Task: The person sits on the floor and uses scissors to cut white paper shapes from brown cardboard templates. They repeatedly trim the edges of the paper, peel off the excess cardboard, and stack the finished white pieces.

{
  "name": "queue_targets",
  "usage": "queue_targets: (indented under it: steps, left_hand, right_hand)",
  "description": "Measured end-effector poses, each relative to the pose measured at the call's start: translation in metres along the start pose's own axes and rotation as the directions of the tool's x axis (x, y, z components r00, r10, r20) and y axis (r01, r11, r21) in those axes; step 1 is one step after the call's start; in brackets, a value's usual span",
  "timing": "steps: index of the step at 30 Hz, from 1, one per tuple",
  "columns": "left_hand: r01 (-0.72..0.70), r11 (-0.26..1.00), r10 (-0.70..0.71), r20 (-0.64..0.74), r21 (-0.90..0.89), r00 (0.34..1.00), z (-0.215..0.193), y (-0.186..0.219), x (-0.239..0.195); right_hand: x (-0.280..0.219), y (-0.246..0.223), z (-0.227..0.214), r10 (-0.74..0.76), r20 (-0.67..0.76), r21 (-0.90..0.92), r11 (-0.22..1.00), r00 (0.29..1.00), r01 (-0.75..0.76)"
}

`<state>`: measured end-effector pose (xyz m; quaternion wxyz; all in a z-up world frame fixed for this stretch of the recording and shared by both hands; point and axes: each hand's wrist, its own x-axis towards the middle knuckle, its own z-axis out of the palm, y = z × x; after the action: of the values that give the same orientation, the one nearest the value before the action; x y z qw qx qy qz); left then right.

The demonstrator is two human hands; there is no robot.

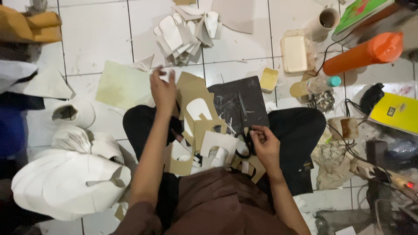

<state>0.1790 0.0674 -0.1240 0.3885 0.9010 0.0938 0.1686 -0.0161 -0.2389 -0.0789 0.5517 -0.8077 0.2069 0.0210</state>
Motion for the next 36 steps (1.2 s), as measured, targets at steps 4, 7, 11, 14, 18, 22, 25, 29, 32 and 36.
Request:
queue_targets:
  steps: [4, 7, 11, 14, 18, 22, 25, 29, 32, 36]
  left_hand:
    - [-0.151, 0.988, 0.145, 0.152, 0.028, 0.978, -0.033, 0.045, -0.078]
    - [-0.205, 0.967, 0.158, 0.276, 0.151, 0.948, -0.041, 0.069, -0.107]
    - [-0.209, 0.948, 0.112, 0.364, 0.24, 0.925, -0.043, 0.078, -0.124]
    - [-0.218, 0.941, 0.11, 0.377, 0.258, 0.92, -0.034, 0.067, -0.131]
    - [-0.23, 0.928, 0.101, 0.398, 0.292, 0.912, -0.037, 0.065, -0.127]
    - [-0.197, 0.955, 0.089, 0.419, 0.221, 0.904, -0.063, 0.095, -0.135]
    - [-0.354, 0.909, 0.188, 0.541, 0.22, 0.82, -0.074, 0.111, -0.158]
    - [-0.424, 0.893, 0.234, 0.649, 0.151, 0.724, -0.072, 0.106, -0.2]
    - [-0.433, 0.901, 0.316, 0.681, 0.002, 0.661, -0.042, 0.062, -0.257]
    - [-0.347, 0.935, 0.139, 0.974, -0.07, 0.178, -0.097, 0.118, -0.222]
  right_hand:
    - [-0.01, -0.014, -0.007, -0.154, 0.023, -0.265, 0.952, 0.988, 0.155]
    - [-0.013, -0.009, -0.002, -0.13, 0.221, -0.508, 0.831, 0.967, 0.228]
    - [-0.022, 0.002, 0.007, -0.018, 0.233, -0.581, 0.799, 0.972, 0.154]
    - [-0.023, 0.002, 0.006, 0.099, 0.17, -0.535, 0.845, 0.981, 0.007]
    - [-0.015, 0.02, 0.012, 0.199, 0.118, -0.506, 0.855, 0.973, -0.113]
    - [-0.021, 0.023, 0.009, 0.207, 0.059, -0.407, 0.898, 0.977, -0.166]
    - [-0.02, 0.023, 0.01, 0.185, -0.012, -0.24, 0.953, 0.983, -0.183]
    - [-0.018, 0.024, 0.014, 0.169, -0.096, -0.128, 0.975, 0.981, -0.18]
    - [-0.01, 0.037, 0.011, 0.101, -0.15, -0.115, 0.986, 0.983, -0.119]
    - [-0.003, 0.014, 0.007, 0.048, -0.146, -0.103, 0.993, 0.988, -0.063]
